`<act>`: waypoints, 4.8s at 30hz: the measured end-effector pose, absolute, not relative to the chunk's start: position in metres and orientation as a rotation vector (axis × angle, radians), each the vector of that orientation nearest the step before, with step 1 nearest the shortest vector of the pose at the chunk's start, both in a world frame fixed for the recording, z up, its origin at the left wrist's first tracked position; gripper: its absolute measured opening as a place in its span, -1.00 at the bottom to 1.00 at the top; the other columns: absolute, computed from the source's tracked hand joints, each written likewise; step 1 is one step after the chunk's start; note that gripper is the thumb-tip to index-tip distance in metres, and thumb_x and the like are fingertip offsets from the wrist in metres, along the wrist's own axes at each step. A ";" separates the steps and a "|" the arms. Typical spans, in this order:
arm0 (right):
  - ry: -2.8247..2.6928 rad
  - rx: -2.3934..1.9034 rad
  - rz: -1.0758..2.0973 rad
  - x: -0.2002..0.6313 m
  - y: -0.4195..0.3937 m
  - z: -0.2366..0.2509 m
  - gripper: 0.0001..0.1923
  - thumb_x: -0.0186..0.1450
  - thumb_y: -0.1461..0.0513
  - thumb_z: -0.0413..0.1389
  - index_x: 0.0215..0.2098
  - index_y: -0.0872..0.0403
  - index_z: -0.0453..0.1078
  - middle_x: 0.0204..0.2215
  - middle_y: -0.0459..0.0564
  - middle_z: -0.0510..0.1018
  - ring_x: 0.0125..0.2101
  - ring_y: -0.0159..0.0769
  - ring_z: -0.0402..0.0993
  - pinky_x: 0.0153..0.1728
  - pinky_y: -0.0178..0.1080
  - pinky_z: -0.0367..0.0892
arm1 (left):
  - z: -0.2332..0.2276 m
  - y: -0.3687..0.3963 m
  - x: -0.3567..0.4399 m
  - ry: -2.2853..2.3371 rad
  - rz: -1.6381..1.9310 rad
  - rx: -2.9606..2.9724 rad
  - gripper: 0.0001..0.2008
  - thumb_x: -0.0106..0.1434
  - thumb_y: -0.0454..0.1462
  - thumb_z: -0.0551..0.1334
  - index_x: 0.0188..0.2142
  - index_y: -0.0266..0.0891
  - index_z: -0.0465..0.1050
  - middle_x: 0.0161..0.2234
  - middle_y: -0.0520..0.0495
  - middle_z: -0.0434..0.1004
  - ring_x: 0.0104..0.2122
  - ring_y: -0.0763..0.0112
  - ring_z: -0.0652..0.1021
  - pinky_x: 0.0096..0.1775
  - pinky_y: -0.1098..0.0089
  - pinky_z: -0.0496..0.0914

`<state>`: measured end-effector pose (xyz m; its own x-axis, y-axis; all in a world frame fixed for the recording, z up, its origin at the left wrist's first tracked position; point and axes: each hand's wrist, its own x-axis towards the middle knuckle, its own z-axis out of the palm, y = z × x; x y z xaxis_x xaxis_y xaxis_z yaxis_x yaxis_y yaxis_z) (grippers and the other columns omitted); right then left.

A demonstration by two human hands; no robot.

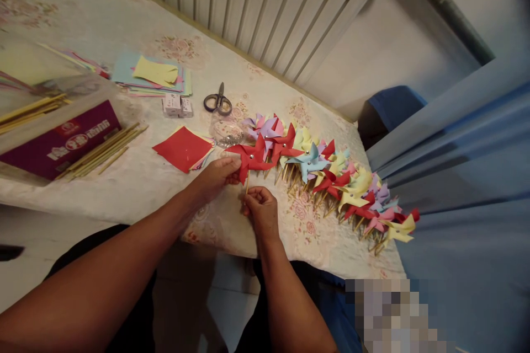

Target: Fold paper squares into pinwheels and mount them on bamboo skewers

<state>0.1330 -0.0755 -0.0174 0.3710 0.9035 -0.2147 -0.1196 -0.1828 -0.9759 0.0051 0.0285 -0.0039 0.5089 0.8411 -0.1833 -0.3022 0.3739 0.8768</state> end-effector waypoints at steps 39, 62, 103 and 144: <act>-0.759 -1.459 1.080 0.132 -0.076 -0.014 -0.81 0.04 0.19 0.28 -0.40 0.04 0.41 -0.66 -0.26 0.46 -0.72 -0.49 0.27 -0.65 -0.40 0.17 | -0.006 0.028 0.006 0.687 0.734 0.910 -0.66 0.09 -0.06 0.44 -0.46 -0.25 0.41 -0.55 0.00 0.48 -0.54 0.48 0.47 -0.42 0.44 0.34; -0.733 -1.438 1.080 0.132 -0.075 -0.015 -0.82 0.03 0.22 0.29 -0.41 0.06 0.42 -0.67 -0.26 0.46 -0.73 -0.52 0.24 -0.64 -0.41 0.12 | 0.002 0.034 -0.014 0.815 0.927 0.835 -0.72 0.05 -0.21 0.42 -0.29 -0.29 0.47 -0.34 -0.08 0.63 -0.45 0.50 0.52 -0.33 0.42 0.39; -0.769 -1.476 1.096 0.131 -0.074 -0.015 -0.82 0.03 0.21 0.28 -0.41 0.06 0.41 -0.73 -0.28 0.40 -0.74 -0.51 0.23 -0.66 -0.41 0.09 | 0.003 0.043 -0.006 0.904 1.026 1.043 -0.82 0.09 -0.17 0.21 -0.34 -0.23 0.40 -0.50 0.02 0.56 -0.53 0.45 0.42 -0.37 0.38 0.28; -0.954 -1.519 1.307 0.167 -0.085 -0.001 -0.80 -0.03 0.22 0.31 -0.41 0.09 0.52 -0.58 -0.18 0.55 -0.74 -0.52 0.27 -0.69 -0.41 0.15 | -0.001 0.047 -0.019 0.775 1.074 0.858 -0.57 0.24 0.04 0.30 -0.19 -0.31 0.54 -0.31 -0.14 0.62 -0.40 0.43 0.54 -0.30 0.38 0.40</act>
<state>0.1670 -0.0853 -0.0007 0.1473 0.9411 -0.3043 0.0025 -0.3080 -0.9514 -0.0191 0.0467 -0.0007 0.2907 0.9494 -0.1184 -0.4120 0.2359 0.8801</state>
